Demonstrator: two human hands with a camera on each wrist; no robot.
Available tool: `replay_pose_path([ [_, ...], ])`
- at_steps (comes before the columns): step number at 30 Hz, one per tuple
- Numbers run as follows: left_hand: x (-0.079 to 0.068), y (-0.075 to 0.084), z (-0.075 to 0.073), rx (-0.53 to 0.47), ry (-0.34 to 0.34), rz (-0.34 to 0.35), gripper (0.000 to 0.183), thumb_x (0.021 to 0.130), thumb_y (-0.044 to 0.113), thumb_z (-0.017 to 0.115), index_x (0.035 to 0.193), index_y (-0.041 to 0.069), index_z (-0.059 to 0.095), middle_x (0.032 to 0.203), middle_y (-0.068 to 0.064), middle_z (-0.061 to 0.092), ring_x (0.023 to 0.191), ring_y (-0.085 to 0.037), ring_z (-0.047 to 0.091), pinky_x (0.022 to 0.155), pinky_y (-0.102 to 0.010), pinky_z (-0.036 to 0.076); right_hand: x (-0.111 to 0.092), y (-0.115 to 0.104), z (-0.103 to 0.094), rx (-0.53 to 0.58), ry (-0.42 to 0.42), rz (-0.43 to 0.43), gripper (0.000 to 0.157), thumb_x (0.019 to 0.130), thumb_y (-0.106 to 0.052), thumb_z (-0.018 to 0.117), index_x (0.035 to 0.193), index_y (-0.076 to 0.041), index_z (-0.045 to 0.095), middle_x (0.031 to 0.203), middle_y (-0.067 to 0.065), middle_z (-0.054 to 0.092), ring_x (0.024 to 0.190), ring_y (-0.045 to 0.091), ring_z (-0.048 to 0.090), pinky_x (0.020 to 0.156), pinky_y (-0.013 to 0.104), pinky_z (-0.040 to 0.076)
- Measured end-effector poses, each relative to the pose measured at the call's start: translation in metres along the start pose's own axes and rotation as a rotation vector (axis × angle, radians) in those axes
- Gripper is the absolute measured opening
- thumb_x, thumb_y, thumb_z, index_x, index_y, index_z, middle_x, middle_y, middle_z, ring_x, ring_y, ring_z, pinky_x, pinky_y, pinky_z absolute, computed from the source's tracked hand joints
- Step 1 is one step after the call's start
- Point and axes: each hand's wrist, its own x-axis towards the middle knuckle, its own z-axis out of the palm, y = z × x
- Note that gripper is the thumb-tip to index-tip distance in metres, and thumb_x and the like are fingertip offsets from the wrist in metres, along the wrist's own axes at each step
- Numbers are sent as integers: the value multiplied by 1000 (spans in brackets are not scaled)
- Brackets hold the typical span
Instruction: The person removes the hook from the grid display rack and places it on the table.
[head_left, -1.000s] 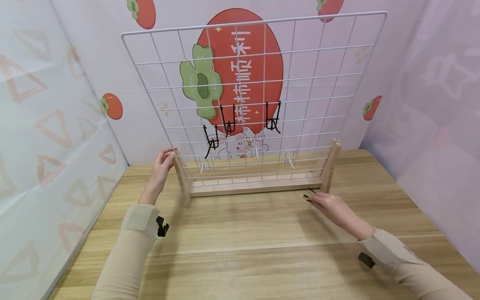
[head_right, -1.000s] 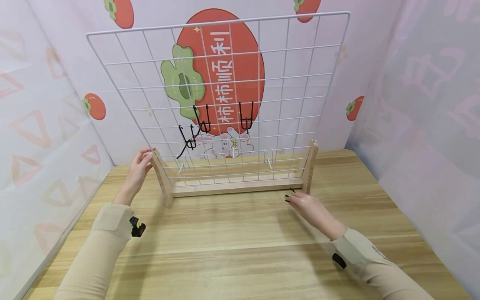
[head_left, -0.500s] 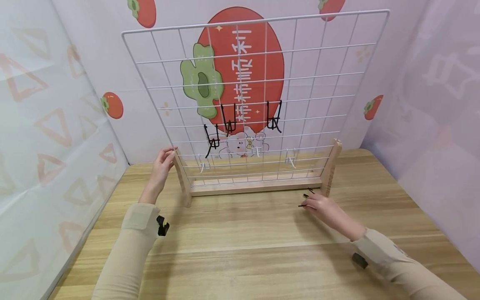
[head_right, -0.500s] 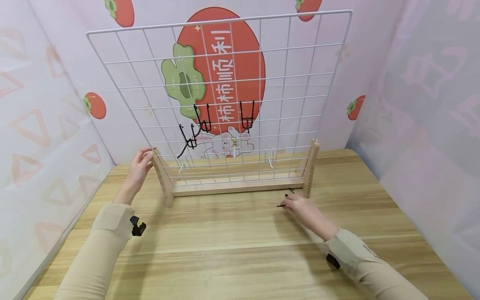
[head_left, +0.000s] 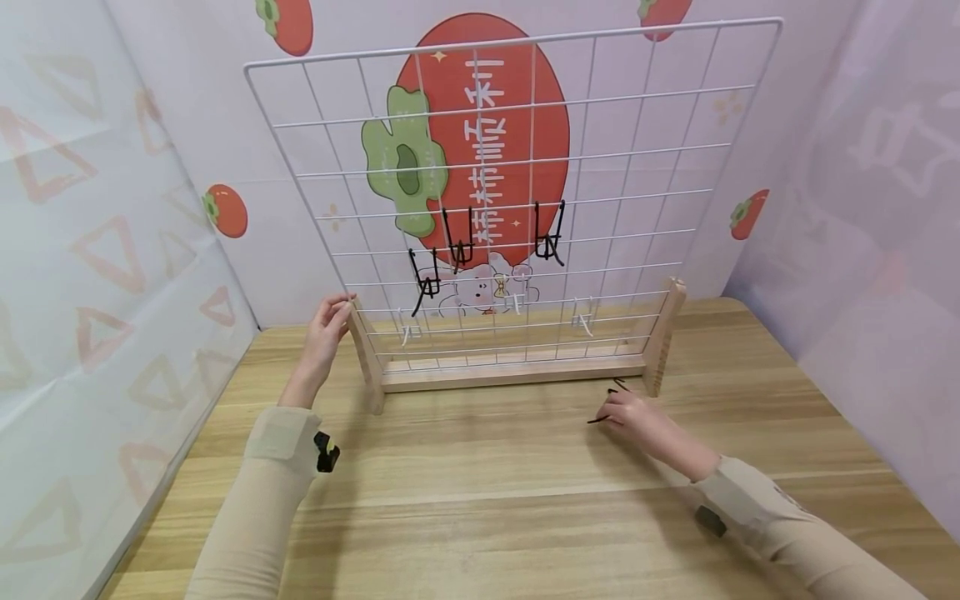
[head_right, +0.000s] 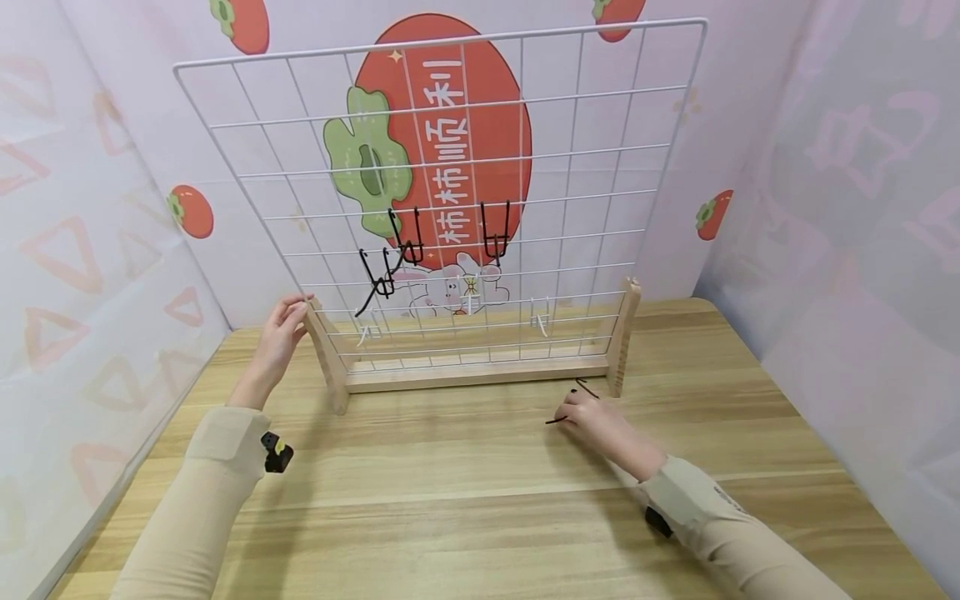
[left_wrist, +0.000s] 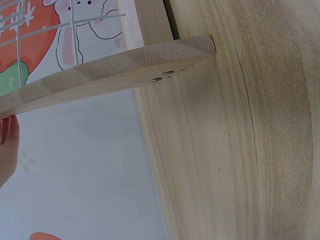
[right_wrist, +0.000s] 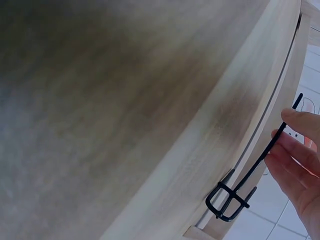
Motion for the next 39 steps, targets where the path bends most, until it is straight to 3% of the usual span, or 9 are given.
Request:
replay_pose_path([
  [8,-1,3,1,4,-8,-6,11,95,10,37,98,17,44,104,9,48,98,-4,43,96,-35,26,0,0,4,8,-14,-3,17,61,3,74,73,-6,65,73,2,57,66,15,55,56,25,46],
  [10,-1,3,1,5,-9,-3,11,95,10,37,98,17,44,103,10,48,98,-4,42,97,-37,25,0,1,6,27,-3,-17,11,67,-1,72,73,-7,65,74,0,56,68,12,53,56,22,46],
  [15,-1,2,1,15,-4,-6,11,95,10,37,98,17,43,102,11,48,98,-3,42,99,-40,24,0,-1,4,61,-98,45,8,72,-1,69,76,-7,65,77,0,56,72,13,54,61,23,47],
  [19,-1,2,1,26,-3,-13,10,95,11,37,99,18,43,104,9,47,98,-3,42,101,-41,23,1,-3,3,70,-148,76,12,69,2,71,76,-6,65,77,1,56,72,16,56,63,26,48],
  [23,-1,3,1,27,-3,-16,10,95,11,37,100,17,43,106,6,47,98,-5,42,100,-39,24,1,-3,4,85,-142,67,12,68,2,71,76,-5,65,76,1,56,71,16,55,62,25,47],
  [29,-2,3,1,28,2,-18,10,95,11,37,102,16,43,100,12,48,98,-7,42,96,-34,27,4,-2,3,85,-122,57,11,68,2,71,74,-4,65,75,3,58,68,15,57,59,21,48],
  [39,-2,4,1,32,-1,-12,10,95,10,36,102,14,43,99,13,48,99,-7,42,100,-41,24,16,1,-12,60,-16,85,13,66,-1,73,75,-3,64,73,3,59,64,15,57,53,22,46],
])
